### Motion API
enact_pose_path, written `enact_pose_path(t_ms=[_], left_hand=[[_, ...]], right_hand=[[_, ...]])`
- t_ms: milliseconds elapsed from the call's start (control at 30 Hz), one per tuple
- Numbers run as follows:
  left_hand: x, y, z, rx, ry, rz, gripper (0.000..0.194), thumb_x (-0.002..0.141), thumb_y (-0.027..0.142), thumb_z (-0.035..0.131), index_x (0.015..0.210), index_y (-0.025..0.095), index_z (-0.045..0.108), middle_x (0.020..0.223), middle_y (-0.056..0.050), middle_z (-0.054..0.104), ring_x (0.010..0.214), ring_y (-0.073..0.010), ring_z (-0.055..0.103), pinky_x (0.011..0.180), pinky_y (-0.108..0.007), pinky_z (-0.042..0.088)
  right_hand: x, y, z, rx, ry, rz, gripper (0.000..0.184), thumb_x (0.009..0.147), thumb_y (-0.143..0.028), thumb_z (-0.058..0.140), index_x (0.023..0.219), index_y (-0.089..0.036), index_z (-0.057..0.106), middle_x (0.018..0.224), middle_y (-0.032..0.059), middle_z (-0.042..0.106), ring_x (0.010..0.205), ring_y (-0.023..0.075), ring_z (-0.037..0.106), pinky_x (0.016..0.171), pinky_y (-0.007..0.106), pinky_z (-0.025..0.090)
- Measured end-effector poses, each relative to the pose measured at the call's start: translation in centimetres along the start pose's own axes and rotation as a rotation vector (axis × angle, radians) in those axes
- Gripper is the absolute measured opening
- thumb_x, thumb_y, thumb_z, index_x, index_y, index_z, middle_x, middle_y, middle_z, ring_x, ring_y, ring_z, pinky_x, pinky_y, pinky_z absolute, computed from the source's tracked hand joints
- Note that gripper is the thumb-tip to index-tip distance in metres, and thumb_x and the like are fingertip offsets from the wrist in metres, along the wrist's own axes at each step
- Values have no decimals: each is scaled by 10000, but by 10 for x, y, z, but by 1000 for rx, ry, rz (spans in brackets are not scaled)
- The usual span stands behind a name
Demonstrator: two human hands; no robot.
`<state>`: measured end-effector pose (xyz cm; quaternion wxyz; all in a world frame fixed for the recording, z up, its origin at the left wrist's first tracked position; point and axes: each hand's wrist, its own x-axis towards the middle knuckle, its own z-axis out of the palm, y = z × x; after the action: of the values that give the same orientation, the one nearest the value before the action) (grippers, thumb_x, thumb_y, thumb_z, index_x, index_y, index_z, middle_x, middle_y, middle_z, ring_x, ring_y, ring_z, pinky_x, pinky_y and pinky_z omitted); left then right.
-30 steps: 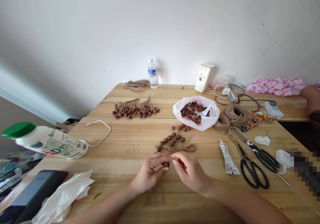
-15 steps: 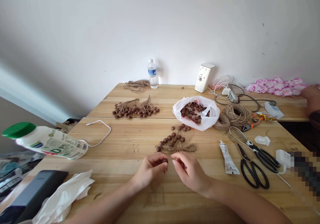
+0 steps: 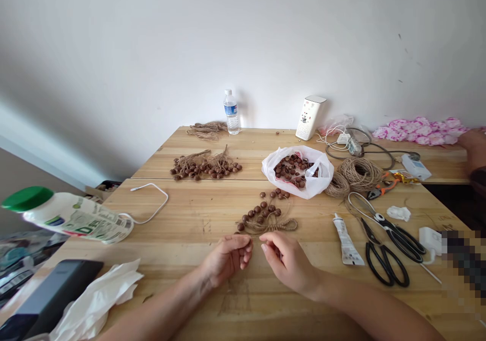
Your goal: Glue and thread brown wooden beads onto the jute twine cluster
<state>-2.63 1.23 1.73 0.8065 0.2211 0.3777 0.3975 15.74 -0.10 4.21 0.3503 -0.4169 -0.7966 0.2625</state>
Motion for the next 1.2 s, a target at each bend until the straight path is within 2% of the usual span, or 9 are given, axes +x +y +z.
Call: enact_pose_path(t_ms=[233,467,533,633,733,833,1000,1200], left_hand=[[0,1,1,21,39,-31,214,628,283,733,618,102,618,527,4,561,402,-72,484,343,-170,337],[0,-1,1,60,52,-3,230,613,294,744,595,111,606,530,6,564,407,-78,486,350,-182,348],[-1,-2,0,89,46,16,206,614,277,749,661,115,631,541,6,580,420,-92,501,369,-195,362],[-5,-2,1,346,-9,133,171,691,281,699,751,129,647,529,16,565,450,-104,496,435,-218,384],[-11,0,5,772,-54,398,111,767,238,619,794,141,666,601,5,550,558,-113,486,534,-230,391],[-15,1,8,1032,-60,590,114,797,181,557,825,157,666,694,-15,548,652,-131,492,600,-236,398],[-16,0,7,1167,-56,684,110,819,165,509,793,164,617,714,-19,538,665,-138,503,615,-239,412],[-16,0,5,1203,-34,697,112,809,155,507,729,167,585,682,-11,517,640,-135,487,592,-235,399]], right_hand=[[-1,0,0,0,-10,7,152,891,-181,447,989,-173,563,761,41,604,670,154,555,634,264,450],[0,0,0,8,-14,11,154,888,-177,452,993,-176,564,769,41,609,678,158,561,640,269,449],[0,0,0,10,-14,12,154,887,-177,454,992,-176,566,775,42,613,681,158,563,640,269,451],[0,1,0,10,-9,16,152,886,-179,455,987,-170,569,776,46,616,683,159,567,643,273,455],[1,1,1,13,1,17,154,885,-180,456,987,-167,570,792,54,625,696,164,577,661,280,465],[1,2,1,21,2,17,158,885,-179,456,994,-169,570,813,59,633,714,167,587,677,283,474],[1,2,0,18,5,17,154,884,-178,459,989,-170,572,824,61,641,721,168,594,675,284,480],[4,1,0,32,38,-16,160,893,-177,450,986,-178,580,850,69,655,750,170,606,683,278,486]])
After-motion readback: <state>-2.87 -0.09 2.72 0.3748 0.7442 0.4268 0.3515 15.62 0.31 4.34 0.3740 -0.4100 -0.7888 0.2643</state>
